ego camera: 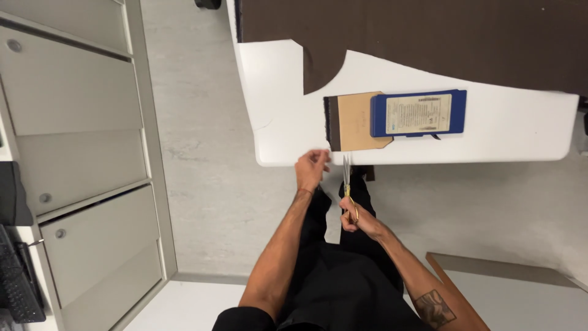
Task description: Cutting a piece of leather following a paper template using scissors.
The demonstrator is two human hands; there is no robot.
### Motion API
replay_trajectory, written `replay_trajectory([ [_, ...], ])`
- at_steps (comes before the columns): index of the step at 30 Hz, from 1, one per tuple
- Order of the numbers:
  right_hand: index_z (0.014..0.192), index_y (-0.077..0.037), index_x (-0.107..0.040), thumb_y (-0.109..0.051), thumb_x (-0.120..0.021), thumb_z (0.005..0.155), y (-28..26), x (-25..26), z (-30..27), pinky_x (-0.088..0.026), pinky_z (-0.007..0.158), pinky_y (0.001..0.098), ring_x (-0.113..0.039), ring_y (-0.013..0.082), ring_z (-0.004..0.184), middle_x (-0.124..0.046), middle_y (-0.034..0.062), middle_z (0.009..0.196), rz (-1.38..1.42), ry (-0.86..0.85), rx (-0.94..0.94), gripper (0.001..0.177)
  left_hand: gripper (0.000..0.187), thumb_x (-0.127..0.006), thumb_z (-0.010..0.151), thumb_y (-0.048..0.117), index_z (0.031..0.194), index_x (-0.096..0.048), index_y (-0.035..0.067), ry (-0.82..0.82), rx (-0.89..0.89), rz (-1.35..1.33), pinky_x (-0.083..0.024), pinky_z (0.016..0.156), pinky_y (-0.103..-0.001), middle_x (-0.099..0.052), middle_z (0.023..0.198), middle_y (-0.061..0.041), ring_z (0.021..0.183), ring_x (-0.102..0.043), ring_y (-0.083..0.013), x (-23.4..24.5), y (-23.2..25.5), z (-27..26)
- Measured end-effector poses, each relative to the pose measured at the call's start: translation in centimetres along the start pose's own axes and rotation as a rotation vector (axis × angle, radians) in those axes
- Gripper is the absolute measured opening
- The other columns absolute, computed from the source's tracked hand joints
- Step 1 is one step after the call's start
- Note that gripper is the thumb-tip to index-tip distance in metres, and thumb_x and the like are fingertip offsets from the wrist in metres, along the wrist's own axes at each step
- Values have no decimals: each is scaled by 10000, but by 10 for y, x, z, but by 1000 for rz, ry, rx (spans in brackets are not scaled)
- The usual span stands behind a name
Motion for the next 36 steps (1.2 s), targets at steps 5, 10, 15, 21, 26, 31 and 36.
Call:
replay_trajectory([
  [5, 955, -125, -373, -660, -247, 1032, 5, 12, 16, -249, 446, 253, -289, 81, 443, -357, -19, 503, -46, 4, 43, 555, 414, -706, 944, 374, 1022, -730, -32, -63, 113, -272, -491, 408, -250, -778, 831, -95, 619, -745, -144, -5, 8, -6],
  [10, 961, -137, -382, -655, -258, 1028, -14, 15, 25, -189, 423, 255, -225, 61, 441, -311, -40, 503, -17, -1, 62, 538, 550, -710, 951, 459, 1009, -738, -87, -46, 121, -251, -515, 391, -265, -694, 673, -126, 482, -666, -160, -8, 23, -8],
  [15, 950, -143, -378, -642, -256, 1043, -19, 12, 20, -169, 416, 258, -204, 61, 435, -293, -46, 497, -46, 12, 44, 523, 542, -803, 853, 431, 1040, -711, -68, -37, 146, -317, -500, 381, -267, -673, 621, -81, 445, -641, -142, -15, 34, -10],
  [21, 936, -150, -349, -574, -341, 1073, 0, 20, 21, -175, 416, 256, -225, 61, 428, -304, -49, 503, 45, 4, 98, 446, 383, -871, 807, 268, 962, -703, -39, -43, 108, -330, -422, 343, -264, -603, 563, -40, 390, -552, -118, -28, 5, 20],
  [26, 972, -180, -393, -594, -298, 1058, -3, 14, 13, -220, 425, 247, -264, 58, 419, -333, -52, 494, 65, 30, 107, 434, 309, -870, 811, 246, 846, -695, -7, -89, 124, -254, -405, 340, -252, -592, 537, -29, 386, -565, -120, -22, 18, 18],
  [31, 949, -157, -355, -595, -331, 1085, 0, 15, 13, -212, 403, 246, -263, 59, 399, -316, -56, 489, 95, 38, 121, 459, 269, -846, 828, 239, 774, -682, 33, -129, 145, -225, -400, 339, -239, -582, 531, -19, 398, -603, -127, -20, 28, 16],
  [36, 1023, -156, -402, -610, -343, 1070, 1, 16, 13, -223, 398, 246, -274, 52, 397, -345, -56, 489, 80, 48, 97, 460, 304, -848, 859, 221, 734, -642, 36, -158, 111, -266, -404, 348, -236, -573, 527, -24, 408, -601, -135, -22, 19, 22],
])
Point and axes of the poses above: each hand's wrist, its own z-axis towards the middle knuckle, its own x-axis out of the back of the hand, y = z × x, the point moved 1 cm from there along z, towards the middle knuckle
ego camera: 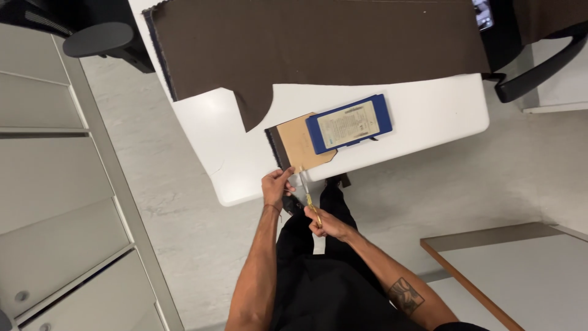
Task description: Cutting a piece of leather following a paper template using scissors.
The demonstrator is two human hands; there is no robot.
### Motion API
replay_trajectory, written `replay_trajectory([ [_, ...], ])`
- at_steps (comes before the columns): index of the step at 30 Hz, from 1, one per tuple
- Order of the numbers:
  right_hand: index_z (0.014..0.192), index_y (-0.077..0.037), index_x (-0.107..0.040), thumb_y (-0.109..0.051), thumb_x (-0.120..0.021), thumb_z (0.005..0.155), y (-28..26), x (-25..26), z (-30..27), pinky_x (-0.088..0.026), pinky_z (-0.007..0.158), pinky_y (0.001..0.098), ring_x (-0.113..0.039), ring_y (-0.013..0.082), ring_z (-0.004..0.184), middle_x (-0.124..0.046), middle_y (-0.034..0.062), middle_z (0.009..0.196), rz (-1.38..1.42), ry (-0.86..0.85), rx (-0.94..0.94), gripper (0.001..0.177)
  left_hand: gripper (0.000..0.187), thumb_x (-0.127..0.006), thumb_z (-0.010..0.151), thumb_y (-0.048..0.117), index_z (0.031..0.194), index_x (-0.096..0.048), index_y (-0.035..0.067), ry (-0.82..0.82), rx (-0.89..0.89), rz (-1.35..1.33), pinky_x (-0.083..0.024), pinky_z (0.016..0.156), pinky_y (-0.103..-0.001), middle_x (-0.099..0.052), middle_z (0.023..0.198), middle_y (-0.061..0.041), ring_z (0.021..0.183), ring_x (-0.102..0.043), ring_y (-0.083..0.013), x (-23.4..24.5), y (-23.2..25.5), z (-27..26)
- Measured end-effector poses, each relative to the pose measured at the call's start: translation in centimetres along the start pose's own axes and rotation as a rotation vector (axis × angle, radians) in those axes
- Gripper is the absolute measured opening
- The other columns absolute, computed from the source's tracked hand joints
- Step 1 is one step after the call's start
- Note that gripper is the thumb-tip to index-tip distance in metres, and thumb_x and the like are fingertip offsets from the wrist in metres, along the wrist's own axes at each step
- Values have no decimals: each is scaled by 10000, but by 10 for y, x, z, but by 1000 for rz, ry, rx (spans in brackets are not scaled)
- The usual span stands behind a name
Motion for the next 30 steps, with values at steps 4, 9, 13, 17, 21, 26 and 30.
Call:
replay_trajectory([
  [4, 1083, -170, -429, -594, -379, 1050, -8, -1, -1, -225, 398, 240, -276, 44, 396, -355, -66, 492, -6, 15, -41, 428, 278, -841, 859, 214, 740, -657, 45, 14, 12, 43, -429, 363, -229, -579, 533, -20, 420, -612, -131, -3, 13, -7],
  [9, 1169, -129, -441, -599, -390, 1063, -2, 6, 3, -229, 388, 227, -296, 35, 390, -362, -72, 494, -40, -46, -13, 484, 266, -834, 846, 206, 736, -647, 53, 33, 47, 23, -444, 365, -236, -575, 536, -18, 419, -606, -133, -5, 14, -9],
  [13, 1280, -217, -440, -610, -399, 1002, -26, 0, -3, -254, 390, 223, -330, 37, 386, -372, -76, 482, -67, -6, -78, 483, 250, -836, 839, 200, 738, -655, 60, 57, 60, 19, -379, 356, -228, -554, 535, -4, 408, -580, -124, -6, 12, -10],
  [17, 1247, -146, -466, -605, -404, 1030, -29, 1, 1, -221, 381, 219, -314, 27, 385, -373, -82, 489, -83, -42, -49, 511, 263, -838, 838, 198, 714, -647, 65, 70, 59, 24, -350, 356, -234, -541, 531, 3, 401, -560, -116, -6, 11, -8],
  [21, 1176, -127, -493, -581, -415, 1043, -19, 0, 8, -237, 386, 225, -329, 36, 379, -387, -70, 480, -85, -1, -47, 479, 295, -839, 844, 211, 690, -630, 70, 100, 34, 65, -306, 356, -235, -525, 521, 15, 387, -516, -103, -8, 11, -11],
  [26, 1096, -110, -492, -559, -424, 1071, -22, -6, 8, -242, 390, 229, -331, 33, 389, -379, -73, 491, -122, 18, -41, 455, 291, -836, 841, 206, 683, -629, 75, 88, 46, 16, -285, 355, -235, -517, 514, 24, 377, -474, -93, -5, 7, -9],
  [30, 1053, -116, -491, -550, -419, 1059, -28, -8, 13, -241, 381, 235, -332, 39, 379, -381, -67, 484, -138, 45, -23, 439, 262, -833, 845, 189, 699, -668, 46, 66, 37, -41, -280, 347, -243, -507, 514, 24, 375, -443, -86, -2, -1, -1],
])
Point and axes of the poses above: each hand's wrist, its own z-axis towards the middle knuckle, its own x-axis out of the back of the hand, y = z × x, the point moved 1 cm from there along z, towards the middle knuckle
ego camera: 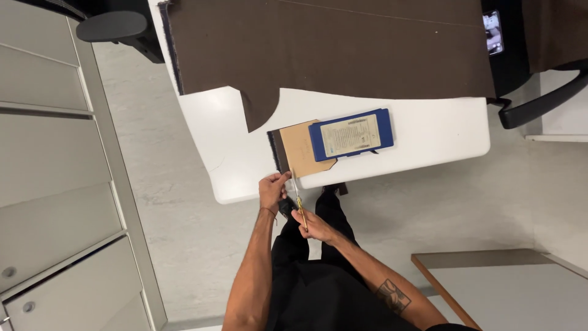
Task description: Cutting a piece of leather following a paper template using scissors.
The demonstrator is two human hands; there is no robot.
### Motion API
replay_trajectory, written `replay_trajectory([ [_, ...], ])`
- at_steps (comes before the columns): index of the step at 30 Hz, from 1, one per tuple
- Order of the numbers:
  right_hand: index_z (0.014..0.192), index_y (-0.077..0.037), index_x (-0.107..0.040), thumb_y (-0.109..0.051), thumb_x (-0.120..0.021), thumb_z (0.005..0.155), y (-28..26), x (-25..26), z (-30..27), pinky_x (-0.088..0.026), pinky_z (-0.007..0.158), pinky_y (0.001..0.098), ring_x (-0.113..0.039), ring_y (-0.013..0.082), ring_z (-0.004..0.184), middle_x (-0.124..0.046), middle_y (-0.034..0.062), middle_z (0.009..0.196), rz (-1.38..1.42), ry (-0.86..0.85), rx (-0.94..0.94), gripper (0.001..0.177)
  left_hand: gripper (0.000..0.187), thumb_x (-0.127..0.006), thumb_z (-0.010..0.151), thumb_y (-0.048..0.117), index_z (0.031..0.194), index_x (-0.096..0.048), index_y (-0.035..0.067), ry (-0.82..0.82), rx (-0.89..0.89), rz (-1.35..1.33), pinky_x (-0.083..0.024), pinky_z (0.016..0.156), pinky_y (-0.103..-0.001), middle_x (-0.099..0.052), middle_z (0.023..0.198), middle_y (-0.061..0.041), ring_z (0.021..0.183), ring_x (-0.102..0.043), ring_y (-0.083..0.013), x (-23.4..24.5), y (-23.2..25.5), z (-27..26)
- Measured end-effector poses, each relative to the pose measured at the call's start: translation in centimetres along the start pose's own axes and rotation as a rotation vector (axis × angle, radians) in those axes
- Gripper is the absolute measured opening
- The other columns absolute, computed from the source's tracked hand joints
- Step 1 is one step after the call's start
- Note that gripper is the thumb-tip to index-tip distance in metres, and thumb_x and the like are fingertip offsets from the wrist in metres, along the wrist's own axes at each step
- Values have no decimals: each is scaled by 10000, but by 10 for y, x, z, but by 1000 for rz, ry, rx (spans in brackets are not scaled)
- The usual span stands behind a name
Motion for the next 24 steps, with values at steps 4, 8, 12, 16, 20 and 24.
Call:
replay_trajectory([
  [4, 1014, -122, -466, -534, -437, 1055, 8, -4, 3, -244, 386, 235, -331, 44, 379, -375, -66, 487, 24, 25, -31, 416, 255, -826, 849, 195, 714, -677, 39, -2, -8, -2, -288, 350, -233, -505, 517, 27, 374, -444, -80, 1, 1, -3],
  [8, 987, -122, -459, -538, -417, 1076, 6, -5, 6, -248, 397, 235, -337, 43, 392, -378, -64, 495, 8, 25, 7, 428, 264, -832, 852, 188, 721, -672, 24, -2, -28, 5, -303, 346, -243, -527, 519, 14, 373, -447, -83, 1, 2, -3],
  [12, 956, -134, -446, -559, -384, 1071, 10, -7, 8, -260, 398, 240, -351, 48, 394, -397, -54, 492, 0, 42, -2, 444, 255, -827, 858, 175, 733, -682, 7, -13, -33, -7, -306, 349, -243, -521, 518, 11, 370, -452, -87, 2, 3, -6],
  [16, 952, -138, -446, -566, -391, 1073, 30, -5, 18, -223, 396, 241, -322, 42, 405, -392, -56, 502, 40, 22, 3, 449, 193, -804, 849, 170, 767, -706, 25, -17, -34, -65, -324, 343, -244, -528, 518, 17, 369, -450, -79, 5, -8, 3],
  [20, 903, -152, -412, -595, -360, 1060, 37, -2, 21, -189, 378, 246, -288, 44, 386, -371, -55, 479, 69, -25, 20, 473, 236, -817, 861, 158, 748, -674, 7, -20, -53, -55, -328, 351, -242, -538, 534, 15, 376, -460, -82, 7, -4, -3],
  [24, 897, -164, -391, -595, -365, 1050, 33, -2, 19, -182, 377, 247, -272, 40, 390, -343, -64, 483, 39, 13, 23, 457, 237, -827, 857, 154, 751, -676, 4, -19, -32, -37, -322, 348, -246, -538, 533, 14, 375, -459, -83, 3, -1, -3],
])
Point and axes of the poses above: each hand's wrist, its own z-axis towards the middle knuckle, its own x-axis out of the back of the hand, y = z × x, the point moved 1 cm from there along z, towards the middle knuckle
